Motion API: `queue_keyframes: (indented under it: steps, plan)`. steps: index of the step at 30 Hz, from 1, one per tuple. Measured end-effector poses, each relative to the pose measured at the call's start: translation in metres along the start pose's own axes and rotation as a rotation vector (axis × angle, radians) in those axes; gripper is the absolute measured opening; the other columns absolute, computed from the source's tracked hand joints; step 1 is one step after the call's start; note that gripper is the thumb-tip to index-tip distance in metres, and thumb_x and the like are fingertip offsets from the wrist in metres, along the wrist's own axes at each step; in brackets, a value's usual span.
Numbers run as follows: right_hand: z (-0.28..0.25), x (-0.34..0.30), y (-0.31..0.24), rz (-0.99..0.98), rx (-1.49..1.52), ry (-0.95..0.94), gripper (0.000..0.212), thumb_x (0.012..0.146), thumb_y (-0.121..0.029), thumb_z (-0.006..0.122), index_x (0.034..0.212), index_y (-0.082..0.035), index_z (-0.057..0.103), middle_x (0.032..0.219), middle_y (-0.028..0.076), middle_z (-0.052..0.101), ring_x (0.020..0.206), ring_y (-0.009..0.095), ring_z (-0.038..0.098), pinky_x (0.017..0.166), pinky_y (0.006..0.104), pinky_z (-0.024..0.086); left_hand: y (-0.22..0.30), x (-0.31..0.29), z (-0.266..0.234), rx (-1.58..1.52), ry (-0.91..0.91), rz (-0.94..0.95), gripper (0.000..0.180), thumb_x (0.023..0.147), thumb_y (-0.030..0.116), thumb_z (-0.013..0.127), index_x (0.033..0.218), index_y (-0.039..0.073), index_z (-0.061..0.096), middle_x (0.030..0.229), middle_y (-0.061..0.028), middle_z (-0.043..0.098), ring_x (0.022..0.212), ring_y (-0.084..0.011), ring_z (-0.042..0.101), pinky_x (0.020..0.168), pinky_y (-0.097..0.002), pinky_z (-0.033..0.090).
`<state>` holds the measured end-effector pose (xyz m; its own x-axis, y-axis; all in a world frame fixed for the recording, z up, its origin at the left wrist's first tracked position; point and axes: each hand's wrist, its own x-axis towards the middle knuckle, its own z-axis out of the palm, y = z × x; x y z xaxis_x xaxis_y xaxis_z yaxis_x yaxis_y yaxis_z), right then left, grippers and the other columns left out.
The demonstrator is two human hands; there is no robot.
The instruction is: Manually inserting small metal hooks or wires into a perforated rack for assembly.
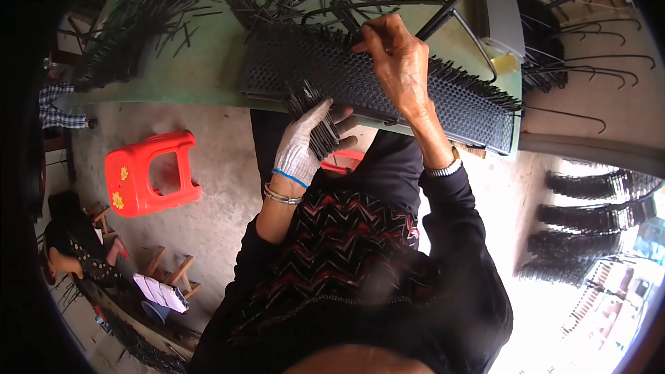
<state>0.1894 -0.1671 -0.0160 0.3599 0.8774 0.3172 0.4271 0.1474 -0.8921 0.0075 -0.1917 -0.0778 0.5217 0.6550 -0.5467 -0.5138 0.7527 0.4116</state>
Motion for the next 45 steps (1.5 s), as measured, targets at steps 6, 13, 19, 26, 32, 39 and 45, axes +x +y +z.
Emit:
queue_keyframes:
  steps: [6,13,19,26,32,39,45]
  plan:
    - [0.019,0.014,0.025,-0.115,-0.071,0.074,0.011,0.094,-0.006,0.061,0.099,0.004,0.061,0.086,0.006,0.068,0.08,0.014,0.071,0.065,0.0223,0.052,-0.006,0.004,0.006,-0.095,-0.042,-0.117,0.017,0.096,0.02,0.06,0.108,0.008,0.063,0.092,-0.0094,0.068,0.084,-0.0252,0.069,0.068,-0.0417,0.059]
    - [0.024,0.013,0.025,-0.197,-0.26,0.09,0.009,0.091,-0.006,0.063,0.098,-0.002,0.06,0.069,0.006,0.068,0.067,0.011,0.068,0.06,0.0241,0.05,-0.003,0.003,0.003,-0.092,-0.029,-0.084,0.015,0.095,0.017,0.061,0.106,0.006,0.064,0.087,-0.0106,0.067,0.078,-0.0247,0.068,0.065,-0.0402,0.059]
    - [0.019,0.015,0.027,-0.249,-0.314,0.055,0.009,0.091,-0.006,0.063,0.098,-0.002,0.061,0.07,0.009,0.067,0.062,0.012,0.065,0.056,0.0263,0.049,-0.001,0.001,0.008,-0.05,0.035,0.005,0.015,0.094,0.013,0.061,0.105,0.002,0.063,0.088,-0.0136,0.067,0.076,-0.0242,0.069,0.061,-0.0352,0.06]
    - [0.022,0.019,0.033,-0.521,-0.645,-0.042,0.016,0.082,-0.012,0.072,0.097,-0.008,0.071,0.095,0.006,0.064,0.083,0.025,0.064,0.073,0.0341,0.052,0.002,0.0,0.006,-0.026,0.024,0.041,0.015,0.094,0.013,0.061,0.103,0.001,0.063,0.089,-0.015,0.068,0.073,-0.0236,0.068,0.061,-0.0349,0.059]
    - [0.016,0.004,0.017,-0.456,-0.493,0.006,0.021,0.087,-0.014,0.069,0.106,-0.007,0.071,0.093,0.007,0.065,0.079,0.021,0.064,0.068,0.0316,0.051,0.007,-0.003,0.006,0.056,0.021,0.069,0.016,0.094,0.014,0.061,0.104,0.003,0.064,0.09,-0.0136,0.069,0.072,-0.0233,0.068,0.061,-0.0358,0.059]
    - [0.006,-0.015,-0.013,0.32,0.071,-0.612,0.019,0.093,-0.008,0.06,0.105,0.006,0.066,0.071,0.004,0.061,0.058,0.009,0.058,0.058,0.0239,0.048,0.013,-0.01,0.013,0.181,-0.015,0.056,0.023,0.092,0.016,0.063,0.111,0.004,0.066,0.095,-0.0086,0.071,0.078,-0.0205,0.07,0.061,-0.0321,0.057]
    - [0.01,-0.012,-0.003,0.305,0.055,-0.589,0.016,0.091,-0.008,0.063,0.102,0.004,0.066,0.072,0.001,0.06,0.063,0.006,0.056,0.059,0.0229,0.048,0.018,-0.012,0.012,0.28,-0.024,0.064,0.025,0.092,0.015,0.062,0.115,0.004,0.064,0.105,-0.0092,0.071,0.082,-0.0196,0.069,0.062,-0.0305,0.055]
